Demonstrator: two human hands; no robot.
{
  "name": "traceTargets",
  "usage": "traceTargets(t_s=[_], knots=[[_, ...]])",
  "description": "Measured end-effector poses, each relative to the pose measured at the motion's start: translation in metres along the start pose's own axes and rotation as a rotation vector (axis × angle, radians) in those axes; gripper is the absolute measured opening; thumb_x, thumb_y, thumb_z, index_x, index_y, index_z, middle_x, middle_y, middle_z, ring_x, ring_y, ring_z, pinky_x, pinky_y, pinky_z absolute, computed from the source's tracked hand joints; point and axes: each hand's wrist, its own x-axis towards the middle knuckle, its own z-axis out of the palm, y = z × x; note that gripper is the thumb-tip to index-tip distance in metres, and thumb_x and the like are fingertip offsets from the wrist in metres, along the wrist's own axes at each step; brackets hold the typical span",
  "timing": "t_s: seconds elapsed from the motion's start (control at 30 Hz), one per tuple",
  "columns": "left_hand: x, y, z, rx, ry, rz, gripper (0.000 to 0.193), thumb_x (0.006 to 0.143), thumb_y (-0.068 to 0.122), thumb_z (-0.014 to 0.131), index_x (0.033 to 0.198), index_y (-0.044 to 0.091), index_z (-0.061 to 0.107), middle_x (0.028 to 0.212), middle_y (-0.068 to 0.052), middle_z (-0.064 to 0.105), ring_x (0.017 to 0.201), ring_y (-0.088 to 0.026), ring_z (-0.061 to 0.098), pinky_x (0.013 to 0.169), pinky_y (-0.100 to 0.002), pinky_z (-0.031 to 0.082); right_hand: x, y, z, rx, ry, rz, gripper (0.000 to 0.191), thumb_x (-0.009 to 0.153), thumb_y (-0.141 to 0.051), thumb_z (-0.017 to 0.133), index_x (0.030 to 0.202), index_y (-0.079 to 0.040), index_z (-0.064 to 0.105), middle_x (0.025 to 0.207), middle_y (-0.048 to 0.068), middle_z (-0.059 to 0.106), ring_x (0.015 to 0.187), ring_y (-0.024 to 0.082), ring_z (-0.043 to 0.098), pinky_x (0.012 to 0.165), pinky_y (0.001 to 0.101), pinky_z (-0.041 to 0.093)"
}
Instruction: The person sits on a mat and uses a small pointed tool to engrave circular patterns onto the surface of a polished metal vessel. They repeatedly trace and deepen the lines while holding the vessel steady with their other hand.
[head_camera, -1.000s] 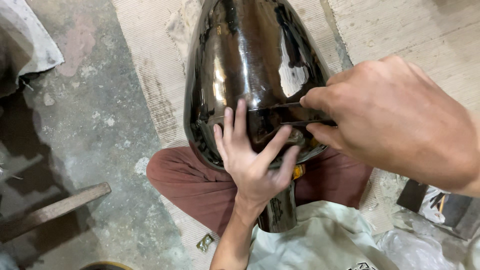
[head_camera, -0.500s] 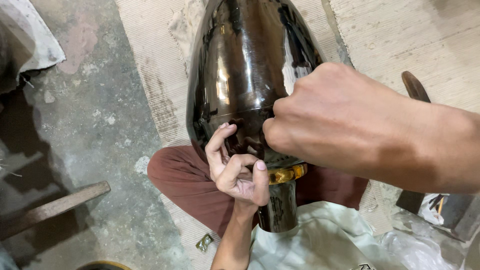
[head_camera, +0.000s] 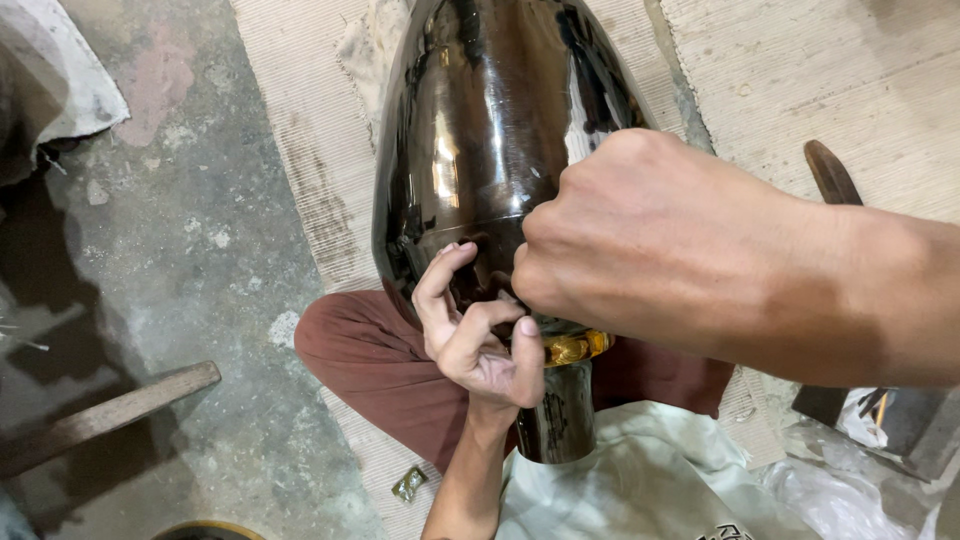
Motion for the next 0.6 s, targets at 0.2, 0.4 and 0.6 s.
traceTargets(t_s=[0.2,0.4,0.6], knots=[[0.006,0.005,0.004,0.307,-0.232,0.104,0.029,0.071,0.026,0.076,0.094,0.009,0.078,0.15,-0.028,0.05,0.143,-0.045,0.048,0.124,-0.062,0.03,-0.006,0.004,0.002,0.073,0.114,0.045,0.012,0.079,-0.024,0.071,0.08,-0.012,0.069,0.075,0.006,0.07,0.071,0.025,0.073,0.057,0.0388,0.057],[0.011,0.008,0.01,0.459,-0.363,0.106,0.045,0.075,0.04,0.084,0.118,0.03,0.078,0.162,-0.027,0.033,0.151,-0.046,0.034,0.122,-0.071,0.021,-0.013,0.003,0.008,0.108,-0.134,0.435,0.022,0.093,-0.033,0.063,0.097,-0.012,0.068,0.079,0.005,0.07,0.061,0.018,0.071,0.05,0.0325,0.055],[0.009,0.006,0.011,0.489,-0.369,0.087,0.047,0.076,0.041,0.083,0.122,0.031,0.077,0.164,-0.025,0.032,0.154,-0.044,0.031,0.123,-0.071,0.02,-0.026,0.002,0.014,0.159,-0.094,0.552,0.029,0.096,-0.045,0.06,0.102,-0.019,0.071,0.081,0.002,0.072,0.061,0.016,0.069,0.05,0.0325,0.055]])
